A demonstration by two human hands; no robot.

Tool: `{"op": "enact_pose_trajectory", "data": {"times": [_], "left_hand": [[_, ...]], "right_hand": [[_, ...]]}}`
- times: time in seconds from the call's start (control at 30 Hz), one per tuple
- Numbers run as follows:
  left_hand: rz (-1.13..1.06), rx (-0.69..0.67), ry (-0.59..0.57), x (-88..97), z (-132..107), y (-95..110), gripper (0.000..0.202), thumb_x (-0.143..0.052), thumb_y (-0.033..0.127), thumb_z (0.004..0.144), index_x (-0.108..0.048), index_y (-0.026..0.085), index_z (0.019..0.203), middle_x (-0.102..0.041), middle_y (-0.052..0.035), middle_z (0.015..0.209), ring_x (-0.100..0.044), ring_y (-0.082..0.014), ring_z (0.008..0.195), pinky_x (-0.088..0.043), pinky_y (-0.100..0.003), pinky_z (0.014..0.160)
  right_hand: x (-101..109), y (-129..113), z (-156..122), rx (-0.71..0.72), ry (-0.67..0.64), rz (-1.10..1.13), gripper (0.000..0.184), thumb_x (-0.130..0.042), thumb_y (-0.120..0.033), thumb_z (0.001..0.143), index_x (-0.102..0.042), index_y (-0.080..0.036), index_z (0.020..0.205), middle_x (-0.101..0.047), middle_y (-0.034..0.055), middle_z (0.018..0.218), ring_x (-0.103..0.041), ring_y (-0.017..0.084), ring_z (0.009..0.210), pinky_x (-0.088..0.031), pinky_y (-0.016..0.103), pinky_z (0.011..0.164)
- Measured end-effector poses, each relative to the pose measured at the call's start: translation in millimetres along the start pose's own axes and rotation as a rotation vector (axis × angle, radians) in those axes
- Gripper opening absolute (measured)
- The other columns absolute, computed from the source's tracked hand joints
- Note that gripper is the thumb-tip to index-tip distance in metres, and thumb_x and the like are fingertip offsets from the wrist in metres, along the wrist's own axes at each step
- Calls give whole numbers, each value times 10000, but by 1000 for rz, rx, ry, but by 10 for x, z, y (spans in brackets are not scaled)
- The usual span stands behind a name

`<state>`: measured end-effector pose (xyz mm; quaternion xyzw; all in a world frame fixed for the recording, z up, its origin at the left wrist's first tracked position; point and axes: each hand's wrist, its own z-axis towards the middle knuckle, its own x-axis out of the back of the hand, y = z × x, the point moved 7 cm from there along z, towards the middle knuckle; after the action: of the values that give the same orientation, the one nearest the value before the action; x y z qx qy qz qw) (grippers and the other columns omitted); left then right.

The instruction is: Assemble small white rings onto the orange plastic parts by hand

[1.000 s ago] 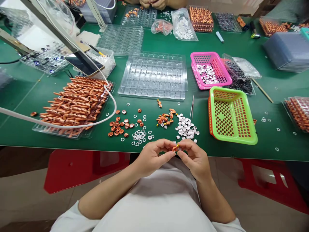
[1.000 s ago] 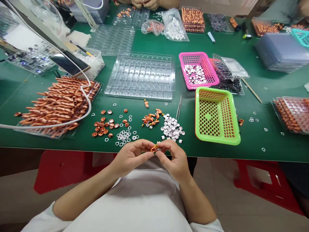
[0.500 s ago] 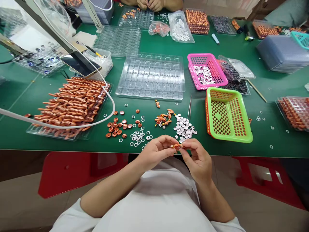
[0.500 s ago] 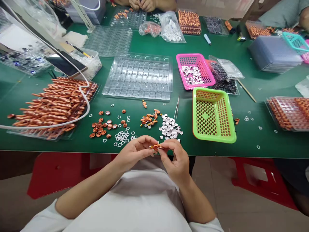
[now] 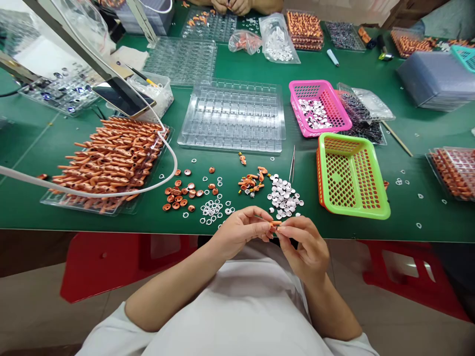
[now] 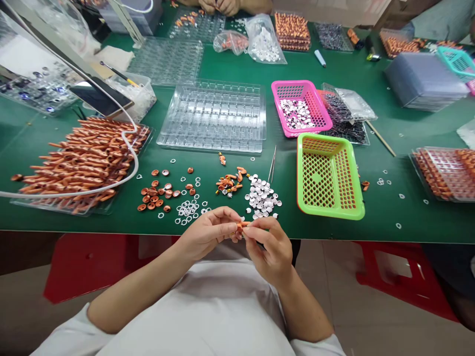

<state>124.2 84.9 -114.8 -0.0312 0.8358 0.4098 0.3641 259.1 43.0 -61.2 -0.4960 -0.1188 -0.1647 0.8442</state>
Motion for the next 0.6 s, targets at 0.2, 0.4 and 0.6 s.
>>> {"op": "enact_pose_trajectory", "data": {"times": [0.2,0.4,0.6], "left_hand": [[4,45,130,3,-25,-9,235,-824,287,736,-750,136,900,-758,-82,898,-670,-140,787,-512,-226,720],[-27,56,183,-57,-43,-4,196,-809,287,747,-740,142,860,-758,-77,882,-673,-143,806,-502,-216,737],[-59,34,237,-72,-55,-15,172,-786,261,770,-711,137,863,-748,-90,896,-676,-159,852,-501,-225,776]], "right_hand": [[-55,-103,-137,235,-44,-211,538,-647,-6,823,-578,-302,1267,-634,66,1005,-641,187,861,-571,352,726],[-141,-77,-208,254,-47,-282,361,-650,-57,848,-605,-238,1158,-624,80,1010,-635,199,903,-562,356,753],[-97,-176,-109,252,19,-291,250,-696,-111,842,-572,-188,1045,-582,48,841,-564,166,728,-495,327,647]]}}
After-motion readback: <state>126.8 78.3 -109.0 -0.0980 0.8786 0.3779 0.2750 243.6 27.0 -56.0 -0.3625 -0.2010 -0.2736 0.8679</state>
